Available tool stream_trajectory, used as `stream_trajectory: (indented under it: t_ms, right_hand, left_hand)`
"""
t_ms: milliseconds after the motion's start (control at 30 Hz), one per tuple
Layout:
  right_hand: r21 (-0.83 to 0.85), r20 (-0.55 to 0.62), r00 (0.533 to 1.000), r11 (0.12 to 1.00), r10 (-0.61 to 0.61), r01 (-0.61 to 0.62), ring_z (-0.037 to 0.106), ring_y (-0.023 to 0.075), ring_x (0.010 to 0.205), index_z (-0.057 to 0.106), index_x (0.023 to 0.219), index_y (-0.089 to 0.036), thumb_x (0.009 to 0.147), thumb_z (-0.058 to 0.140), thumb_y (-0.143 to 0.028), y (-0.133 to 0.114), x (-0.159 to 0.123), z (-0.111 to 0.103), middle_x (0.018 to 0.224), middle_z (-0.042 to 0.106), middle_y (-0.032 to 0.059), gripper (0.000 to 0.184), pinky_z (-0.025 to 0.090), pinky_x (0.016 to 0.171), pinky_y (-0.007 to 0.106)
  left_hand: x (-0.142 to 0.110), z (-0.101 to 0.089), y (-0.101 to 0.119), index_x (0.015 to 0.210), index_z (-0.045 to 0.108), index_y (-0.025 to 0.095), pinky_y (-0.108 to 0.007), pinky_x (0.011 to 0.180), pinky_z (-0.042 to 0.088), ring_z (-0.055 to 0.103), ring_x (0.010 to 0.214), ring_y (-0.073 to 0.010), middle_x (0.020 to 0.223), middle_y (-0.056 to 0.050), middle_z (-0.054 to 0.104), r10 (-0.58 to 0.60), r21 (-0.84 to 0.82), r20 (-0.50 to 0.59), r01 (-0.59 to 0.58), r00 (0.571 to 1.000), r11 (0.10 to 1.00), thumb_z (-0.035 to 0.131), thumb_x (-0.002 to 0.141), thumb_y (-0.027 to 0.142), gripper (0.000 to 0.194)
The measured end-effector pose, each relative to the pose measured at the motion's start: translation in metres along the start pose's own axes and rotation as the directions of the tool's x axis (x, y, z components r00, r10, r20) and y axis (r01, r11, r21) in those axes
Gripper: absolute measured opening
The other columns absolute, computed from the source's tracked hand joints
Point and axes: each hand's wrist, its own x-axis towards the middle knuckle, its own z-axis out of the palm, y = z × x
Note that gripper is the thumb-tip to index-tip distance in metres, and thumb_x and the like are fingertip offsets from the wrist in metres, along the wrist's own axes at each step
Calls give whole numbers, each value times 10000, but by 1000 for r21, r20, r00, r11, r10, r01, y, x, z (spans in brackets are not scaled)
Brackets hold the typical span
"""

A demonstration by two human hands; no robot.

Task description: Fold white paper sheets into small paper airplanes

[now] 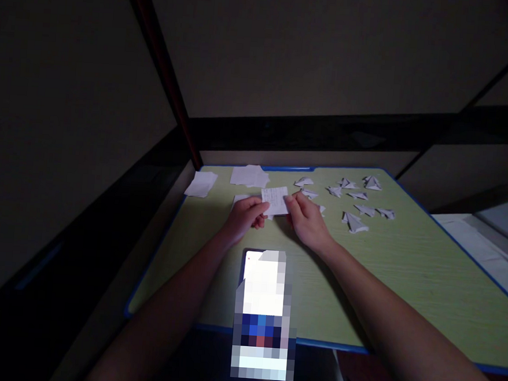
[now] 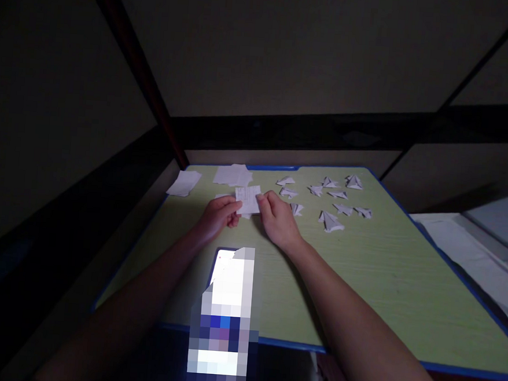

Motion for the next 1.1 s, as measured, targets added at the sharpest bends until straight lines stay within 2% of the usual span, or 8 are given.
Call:
stream_trajectory:
  t_ms: [133,467,667,833,1100]
  right_hand:
    - [5,16,1000,1000,2,-2,494,161,601,462,700,-228,963,406,-517,0,0,-1,604,524,-16,395,341,602,308]
    - [-108,5,999,993,-44,44,505,176,589,453,705,-235,975,392,-510,6,4,1,604,552,5,389,344,593,320]
    - [-31,-3,1000,1000,-1,0,504,167,587,475,715,-232,969,394,-573,9,2,0,597,548,-2,433,347,570,308]
    - [46,29,999,998,31,-32,490,149,571,480,716,-227,962,447,-548,5,-3,-2,595,542,-14,406,349,558,291]
    - [-15,19,1000,1000,17,-16,488,161,571,463,720,-234,958,447,-549,6,-3,1,592,542,-9,396,352,579,312]
  left_hand:
    - [1,0,1,659,549,153,-181,396,338,487,403,-56,519,39,555,-10,1,-13,10,1000,1000,693,725,432,322]
    - [0,3,2,677,540,158,-173,391,345,490,401,-45,536,50,554,11,3,5,-11,1000,1000,655,778,402,288]
    - [-1,6,5,691,534,160,-168,377,357,497,388,-47,543,45,560,-9,8,-8,9,1000,1000,593,834,309,215]
    - [-3,8,7,694,530,161,-162,374,352,491,383,-39,545,49,555,-13,20,-15,13,1000,1000,573,863,269,206]
    - [-6,11,10,687,529,161,-164,370,345,476,379,-35,537,50,546,-5,48,-52,7,999,999,562,881,250,216]
